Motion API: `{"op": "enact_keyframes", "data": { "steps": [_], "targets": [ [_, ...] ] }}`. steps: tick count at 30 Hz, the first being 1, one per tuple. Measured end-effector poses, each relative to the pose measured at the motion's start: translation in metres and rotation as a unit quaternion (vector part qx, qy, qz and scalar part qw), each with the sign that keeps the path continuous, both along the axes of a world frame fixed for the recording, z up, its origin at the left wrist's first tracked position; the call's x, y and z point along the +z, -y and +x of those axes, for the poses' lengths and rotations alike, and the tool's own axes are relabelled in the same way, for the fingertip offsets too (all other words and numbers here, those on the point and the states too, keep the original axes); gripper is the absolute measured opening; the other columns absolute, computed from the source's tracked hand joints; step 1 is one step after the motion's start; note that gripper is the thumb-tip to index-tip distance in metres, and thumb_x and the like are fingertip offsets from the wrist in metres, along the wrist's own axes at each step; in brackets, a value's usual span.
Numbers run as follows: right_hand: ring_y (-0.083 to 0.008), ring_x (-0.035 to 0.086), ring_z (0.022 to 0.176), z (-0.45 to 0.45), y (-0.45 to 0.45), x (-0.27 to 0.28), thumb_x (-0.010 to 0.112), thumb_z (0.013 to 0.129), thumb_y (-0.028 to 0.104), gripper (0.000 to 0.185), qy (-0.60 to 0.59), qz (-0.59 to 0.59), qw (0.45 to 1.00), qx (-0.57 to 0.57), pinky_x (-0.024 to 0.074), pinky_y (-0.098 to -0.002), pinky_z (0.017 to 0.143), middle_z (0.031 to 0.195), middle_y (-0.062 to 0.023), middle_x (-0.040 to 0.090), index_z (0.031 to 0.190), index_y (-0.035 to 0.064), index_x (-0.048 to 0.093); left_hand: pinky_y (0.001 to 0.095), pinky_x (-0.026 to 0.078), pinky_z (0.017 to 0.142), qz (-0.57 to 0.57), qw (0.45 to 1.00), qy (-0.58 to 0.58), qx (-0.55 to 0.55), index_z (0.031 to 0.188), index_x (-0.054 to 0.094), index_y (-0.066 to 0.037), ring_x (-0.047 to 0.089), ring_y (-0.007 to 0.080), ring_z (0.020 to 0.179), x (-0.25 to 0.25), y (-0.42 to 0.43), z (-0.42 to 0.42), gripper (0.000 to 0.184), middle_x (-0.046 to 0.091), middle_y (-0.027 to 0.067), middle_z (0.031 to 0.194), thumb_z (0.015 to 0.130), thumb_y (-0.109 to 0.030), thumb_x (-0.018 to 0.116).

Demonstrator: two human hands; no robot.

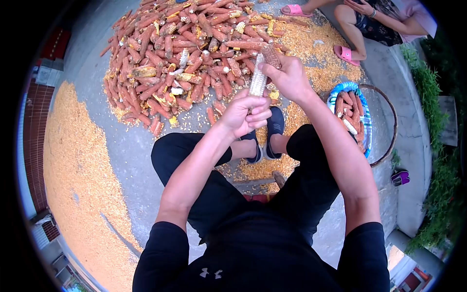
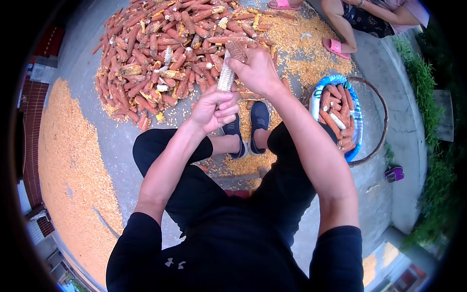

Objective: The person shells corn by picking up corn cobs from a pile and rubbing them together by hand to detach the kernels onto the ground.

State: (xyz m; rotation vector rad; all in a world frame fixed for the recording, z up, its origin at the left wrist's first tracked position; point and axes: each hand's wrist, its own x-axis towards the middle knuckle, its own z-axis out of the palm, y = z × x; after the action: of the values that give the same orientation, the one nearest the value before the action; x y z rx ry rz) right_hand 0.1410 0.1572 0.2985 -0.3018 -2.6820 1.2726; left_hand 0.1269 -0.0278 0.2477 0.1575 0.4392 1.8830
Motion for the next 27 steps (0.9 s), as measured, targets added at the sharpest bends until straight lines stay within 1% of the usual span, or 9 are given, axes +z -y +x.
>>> {"op": "enact_keyframes", "data": {
  "steps": [1,4,7,13,16,20,23,26,27],
  "targets": [
    [-0.0159,0.065,0.066,0.0,-0.002,0.001,0.071,0.089,0.033,0.042,0.006,0.012,1.0,0.005,0.052,-0.0359,0.066,0.075,-0.0136,0.071,0.111,-0.0034,0.07,0.0219,0.025,0.043,0.002,1.0,0.001,-0.005,0.109,0.054,-0.008,0.033,0.006,0.05,-0.003,0.0,0.0,0.01,0.04,-0.0013,0.068,0.099,-0.007,0.051],
    [-0.0135,0.064,0.065,0.0,-0.005,-0.006,0.069,0.091,0.03,0.04,-0.03,-0.038,0.998,0.035,0.0503,-0.0331,0.062,0.075,-0.0112,0.072,0.111,-0.005,0.07,0.022,0.025,0.043,0.022,0.999,0.017,-0.019,0.11,0.053,-0.007,0.033,0.0061,0.051,-0.007,0.0,0.001,0.011,0.04,-0.0011,0.069,0.099,-0.007,0.051],
    [-0.0114,0.063,0.067,0.003,-0.005,0.0,0.067,0.093,0.026,0.037,0.05,-0.184,0.981,0.026,0.0473,-0.0285,0.059,0.08,-0.0102,0.073,0.111,-0.0059,0.07,0.0223,0.025,0.043,0.061,0.997,0.049,-0.03,0.111,0.051,-0.005,0.033,0.0066,0.051,-0.01,0.001,-0.001,0.012,0.039,-0.0007,0.069,0.099,-0.008,0.051],
    [-0.0107,0.063,0.074,0.0,-0.005,-0.008,0.063,0.096,0.023,0.036,0.043,-0.308,0.95,-0.018,0.0458,-0.0252,0.062,0.09,-0.0116,0.074,0.121,-0.0029,0.068,0.0223,0.025,0.041,0.121,0.987,0.096,-0.046,0.111,0.051,-0.005,0.035,0.0067,0.051,-0.016,0.002,-0.01,0.015,0.041,-0.0001,0.069,0.1,-0.014,0.05],
    [-0.0108,0.062,0.073,-0.001,-0.008,-0.008,0.062,0.096,0.022,0.037,0.024,-0.379,0.924,-0.046,0.0473,-0.0261,0.063,0.087,-0.0096,0.072,0.125,-0.0024,0.066,0.022,0.025,0.041,0.136,0.983,0.094,-0.078,0.111,0.051,-0.004,0.035,0.0072,0.051,-0.014,0.005,-0.009,0.018,0.043,0.0006,0.069,0.1,-0.018,0.05],
    [-0.0153,0.066,0.07,0.003,-0.011,0.005,0.067,0.093,0.022,0.034,0.067,-0.35,0.934,0.005,0.0539,-0.029,0.057,0.087,-0.0115,0.07,0.111,-0.0064,0.067,0.0218,0.026,0.04,0.174,0.972,0.092,-0.132,0.117,0.05,-0.003,0.037,0.008,0.051,-0.014,0.002,-0.002,0.026,0.043,0.0014,0.07,0.1,-0.023,0.051],
    [-0.0129,0.063,0.064,0.002,-0.015,-0.001,0.072,0.092,0.022,0.028,0.086,-0.349,0.932,0.041,0.051,-0.027,0.053,0.079,-0.0094,0.069,0.103,-0.0028,0.068,0.0215,0.03,0.04,0.173,0.968,0.082,-0.163,0.124,0.048,-0.003,0.042,0.0104,0.054,-0.016,0.0,0.0,0.039,0.046,0.0033,0.071,0.103,-0.036,0.051],
    [-0.0119,0.063,0.062,0.008,-0.022,0.009,0.075,0.089,0.018,0.027,0.058,-0.34,0.938,-0.005,0.0491,-0.0251,0.05,0.079,-0.0101,0.07,0.103,-0.0033,0.067,0.0223,0.036,0.041,0.038,0.996,0.038,-0.074,0.132,0.044,-0.003,0.047,0.0151,0.059,0.001,-0.004,0.008,0.056,0.047,0.0078,0.076,0.104,-0.051,0.047],
    [-0.0113,0.063,0.06,0.008,-0.033,0.004,0.077,0.087,0.016,0.027,0.048,-0.321,0.946,-0.027,0.0484,-0.0244,0.049,0.08,-0.011,0.071,0.101,-0.0046,0.068,0.023,0.04,0.041,0.004,0.998,-0.016,-0.053,0.131,0.046,-0.003,0.052,0.0177,0.066,-0.01,-0.005,0.003,0.062,0.052,0.0116,0.081,0.104,-0.058,0.04]
  ]
}}
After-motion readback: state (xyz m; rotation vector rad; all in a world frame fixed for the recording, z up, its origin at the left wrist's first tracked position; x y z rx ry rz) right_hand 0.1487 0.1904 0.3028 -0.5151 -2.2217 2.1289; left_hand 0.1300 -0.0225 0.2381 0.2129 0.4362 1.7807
